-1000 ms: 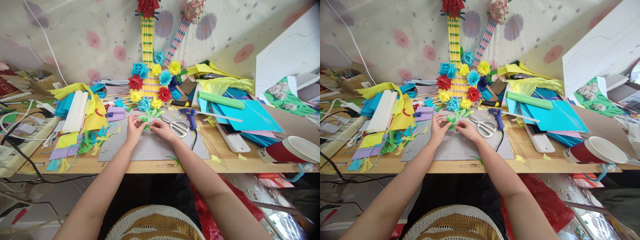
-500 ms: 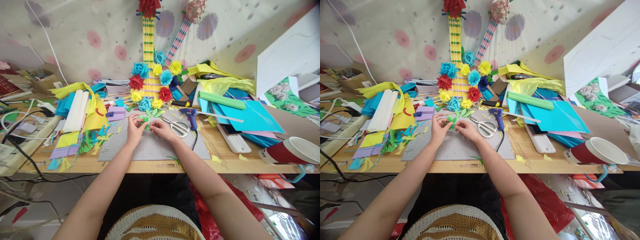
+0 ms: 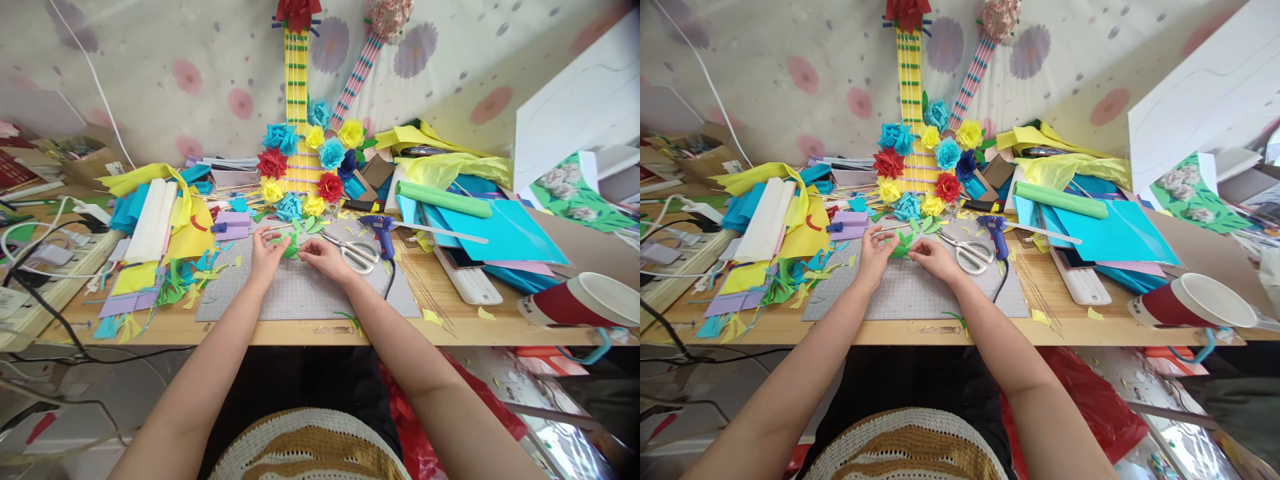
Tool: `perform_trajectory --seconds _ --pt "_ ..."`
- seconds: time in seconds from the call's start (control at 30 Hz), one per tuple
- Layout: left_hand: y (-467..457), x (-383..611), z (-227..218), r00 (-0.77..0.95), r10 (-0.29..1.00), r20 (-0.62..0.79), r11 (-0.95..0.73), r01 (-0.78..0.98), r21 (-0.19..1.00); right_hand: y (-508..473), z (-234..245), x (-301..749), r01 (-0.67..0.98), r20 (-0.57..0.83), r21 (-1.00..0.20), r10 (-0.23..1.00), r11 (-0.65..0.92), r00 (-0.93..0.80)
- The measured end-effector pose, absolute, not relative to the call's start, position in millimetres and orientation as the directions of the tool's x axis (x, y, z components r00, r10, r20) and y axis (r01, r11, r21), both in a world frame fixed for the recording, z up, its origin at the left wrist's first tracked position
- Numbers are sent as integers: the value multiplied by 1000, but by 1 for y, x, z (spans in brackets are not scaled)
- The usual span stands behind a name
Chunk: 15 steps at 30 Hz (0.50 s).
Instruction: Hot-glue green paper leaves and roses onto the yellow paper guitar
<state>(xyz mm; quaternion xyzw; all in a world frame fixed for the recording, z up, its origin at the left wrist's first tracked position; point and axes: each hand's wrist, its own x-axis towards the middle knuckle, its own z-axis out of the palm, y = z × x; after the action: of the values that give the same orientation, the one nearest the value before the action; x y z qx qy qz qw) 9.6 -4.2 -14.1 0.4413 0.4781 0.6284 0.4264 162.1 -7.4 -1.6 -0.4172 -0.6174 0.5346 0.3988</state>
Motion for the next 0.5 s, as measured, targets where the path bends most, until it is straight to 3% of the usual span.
perform_trajectory --seconds 0.1,0.3,0.5 --pt "-5 9 -12 -216 971 98 -130 -138 982 -8 -1 163 76 53 -994 944 82 -326" --pt "-11 10 -9 23 999 40 -37 -115 993 -7 0 164 47 81 -994 942 101 -326" --pt "-14 11 -6 2 1000 29 -28 -128 991 -7 -1 162 94 93 -987 944 129 -315"
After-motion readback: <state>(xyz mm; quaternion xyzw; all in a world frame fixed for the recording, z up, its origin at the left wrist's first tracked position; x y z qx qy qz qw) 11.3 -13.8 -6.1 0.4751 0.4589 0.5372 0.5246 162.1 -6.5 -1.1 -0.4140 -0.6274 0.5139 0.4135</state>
